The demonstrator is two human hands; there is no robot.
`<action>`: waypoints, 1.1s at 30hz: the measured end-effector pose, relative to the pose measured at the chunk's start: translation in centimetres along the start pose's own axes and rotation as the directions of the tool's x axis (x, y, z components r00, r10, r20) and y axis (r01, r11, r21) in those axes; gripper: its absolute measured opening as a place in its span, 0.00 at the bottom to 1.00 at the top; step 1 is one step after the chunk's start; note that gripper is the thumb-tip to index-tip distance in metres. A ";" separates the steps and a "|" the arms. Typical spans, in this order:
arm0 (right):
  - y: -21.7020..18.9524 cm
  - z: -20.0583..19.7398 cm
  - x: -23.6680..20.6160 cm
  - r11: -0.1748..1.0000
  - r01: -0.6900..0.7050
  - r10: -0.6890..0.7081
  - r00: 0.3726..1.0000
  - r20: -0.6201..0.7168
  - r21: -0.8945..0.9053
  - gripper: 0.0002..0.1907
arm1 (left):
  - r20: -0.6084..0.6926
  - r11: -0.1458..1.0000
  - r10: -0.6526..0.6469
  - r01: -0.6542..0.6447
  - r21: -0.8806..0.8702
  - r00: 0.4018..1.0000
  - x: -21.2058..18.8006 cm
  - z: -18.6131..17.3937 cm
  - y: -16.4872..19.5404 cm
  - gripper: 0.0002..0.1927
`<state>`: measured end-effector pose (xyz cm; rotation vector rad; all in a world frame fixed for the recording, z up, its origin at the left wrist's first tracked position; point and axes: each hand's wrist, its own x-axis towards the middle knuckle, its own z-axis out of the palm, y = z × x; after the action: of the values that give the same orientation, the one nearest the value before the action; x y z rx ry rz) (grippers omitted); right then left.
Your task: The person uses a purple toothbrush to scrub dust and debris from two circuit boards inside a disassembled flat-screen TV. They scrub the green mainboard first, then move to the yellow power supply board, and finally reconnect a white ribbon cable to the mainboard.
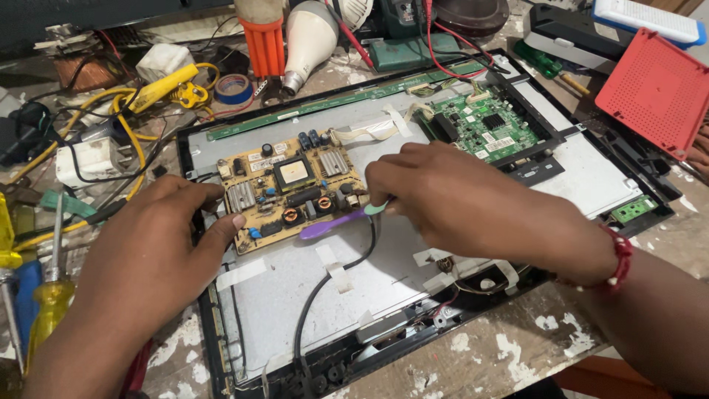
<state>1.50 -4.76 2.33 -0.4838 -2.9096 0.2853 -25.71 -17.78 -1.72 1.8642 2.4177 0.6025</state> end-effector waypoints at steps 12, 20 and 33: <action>-0.5 -2.0 -0.4 0.963 -0.267 0.269 0.962 0.053 -0.043 0.12 | -0.017 1.000 0.011 -0.011 -0.025 1.000 0.0 0.2 -0.2 0.21; -1.5 -1.2 -0.6 0.971 -0.240 0.241 0.967 0.085 -0.025 0.14 | 0.025 0.998 -0.056 0.055 0.011 0.998 0.1 0.0 0.1 0.21; -0.9 -0.1 -0.5 0.996 -0.084 0.082 0.993 -0.084 -0.019 0.12 | 0.021 0.998 -0.054 0.054 -0.011 0.998 0.2 0.0 0.1 0.21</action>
<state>1.73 -5.81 2.51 -0.6067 -2.8194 0.2387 -25.65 -17.59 -1.66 1.7848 2.4372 0.5894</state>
